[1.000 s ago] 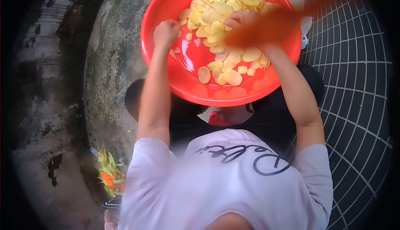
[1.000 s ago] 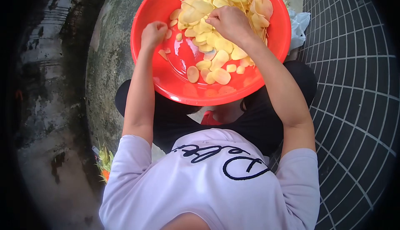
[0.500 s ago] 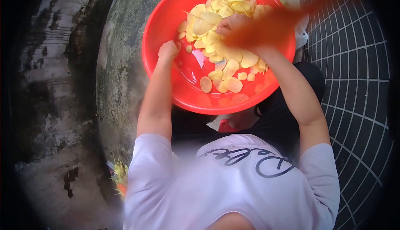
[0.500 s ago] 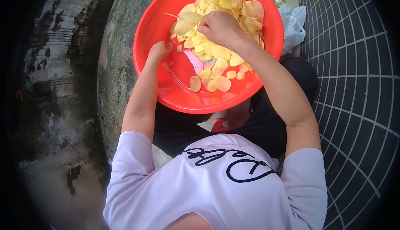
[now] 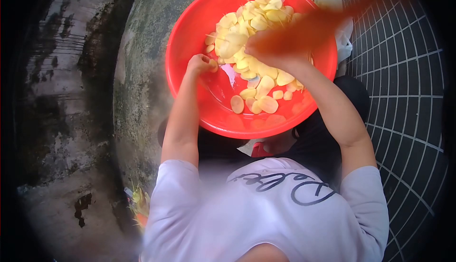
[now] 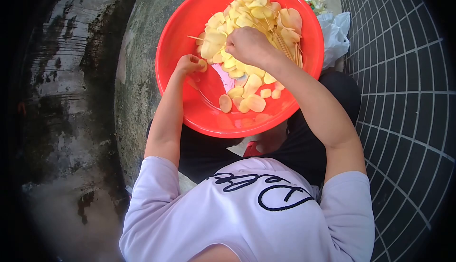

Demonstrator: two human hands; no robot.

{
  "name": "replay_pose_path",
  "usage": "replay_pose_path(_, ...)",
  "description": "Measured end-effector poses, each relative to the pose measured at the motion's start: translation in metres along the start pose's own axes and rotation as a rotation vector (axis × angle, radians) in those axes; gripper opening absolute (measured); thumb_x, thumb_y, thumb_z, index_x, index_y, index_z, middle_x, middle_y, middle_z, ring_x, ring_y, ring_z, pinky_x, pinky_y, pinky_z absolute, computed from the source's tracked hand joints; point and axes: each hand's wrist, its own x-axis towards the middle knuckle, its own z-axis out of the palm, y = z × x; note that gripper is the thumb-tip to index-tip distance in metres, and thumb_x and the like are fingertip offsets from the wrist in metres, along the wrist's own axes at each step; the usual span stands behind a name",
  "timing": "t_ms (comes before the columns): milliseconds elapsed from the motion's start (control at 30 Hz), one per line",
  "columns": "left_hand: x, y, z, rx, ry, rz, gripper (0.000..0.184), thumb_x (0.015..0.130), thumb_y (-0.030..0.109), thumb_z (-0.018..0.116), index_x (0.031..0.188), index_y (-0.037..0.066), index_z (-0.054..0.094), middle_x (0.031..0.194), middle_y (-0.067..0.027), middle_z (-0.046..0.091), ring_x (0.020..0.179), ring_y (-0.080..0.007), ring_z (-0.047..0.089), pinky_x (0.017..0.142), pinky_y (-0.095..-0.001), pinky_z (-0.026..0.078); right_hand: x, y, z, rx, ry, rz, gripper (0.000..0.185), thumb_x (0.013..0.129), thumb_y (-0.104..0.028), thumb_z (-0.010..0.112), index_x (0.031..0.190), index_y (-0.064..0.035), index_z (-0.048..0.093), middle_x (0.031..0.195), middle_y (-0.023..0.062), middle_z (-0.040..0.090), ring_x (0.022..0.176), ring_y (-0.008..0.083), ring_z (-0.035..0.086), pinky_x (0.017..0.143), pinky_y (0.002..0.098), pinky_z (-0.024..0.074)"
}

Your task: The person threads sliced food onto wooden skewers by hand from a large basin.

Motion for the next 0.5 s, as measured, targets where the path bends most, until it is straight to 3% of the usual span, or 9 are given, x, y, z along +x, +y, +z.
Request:
replay_pose_path(100,-0.002,0.001,-0.025,-0.28,-0.069,0.1,0.03,0.077,0.018,0.082,0.101,0.002,0.071,0.086,-0.0047,0.072,0.073,-0.0124,0.066,0.066,-0.0284,0.053,-0.004,0.002,0.003,0.026,-0.071,0.034,0.019,0.087,-0.021,0.066,0.093,-0.005,0.074,0.09,0.0156,0.072,0.09,0.0326,0.068,0.082,0.0444,0.0524)
replay_pose_path(133,-0.018,0.016,-0.036,-0.34,-0.078,0.132,0.024,0.084,0.014,0.077,0.103,0.0,0.071,0.084,-0.0036,0.072,0.068,-0.0101,0.065,0.062,-0.026,0.052,-0.005,0.003,0.005,0.017,-0.09,0.036,0.019,0.087,-0.021,0.066,0.093,-0.0049,0.074,0.09,0.0159,0.072,0.09,0.0328,0.068,0.082,0.0446,0.0522)
replay_pose_path(233,-0.058,0.046,-0.061,-0.684,-0.158,0.209,0.025,0.096,0.015,0.065,0.117,0.002,0.065,0.095,-0.0038,0.07,0.07,-0.0097,0.064,0.064,-0.0219,0.053,-0.007,0.0,0.007,-0.016,-0.078,0.024,0.019,0.088,-0.021,0.066,0.093,-0.0045,0.074,0.091,0.0163,0.072,0.092,0.0328,0.068,0.084,0.0451,0.0518)
replay_pose_path(333,-0.092,0.071,-0.071,-0.87,-0.172,0.24,0.024,0.095,0.01,0.062,0.117,0.0,0.065,0.094,-0.0062,0.071,0.069,-0.0096,0.064,0.062,-0.0236,0.052,-0.006,-0.003,0.007,-0.024,-0.041,0.02,0.02,0.088,-0.022,0.066,0.093,-0.0045,0.074,0.091,0.0167,0.072,0.093,0.0325,0.067,0.084,0.045,0.0516)
replay_pose_path(500,-0.119,0.083,-0.078,-0.916,-0.161,0.294,0.026,0.096,0.009,0.06,0.12,0.0,0.063,0.101,-0.0073,0.071,0.083,-0.0122,0.067,0.073,-0.0259,0.057,-0.008,-0.008,0.002,-0.016,-0.008,0.037,0.021,0.088,-0.024,0.066,0.092,-0.0046,0.075,0.09,0.0164,0.072,0.091,0.0324,0.068,0.082,0.0443,0.0516)
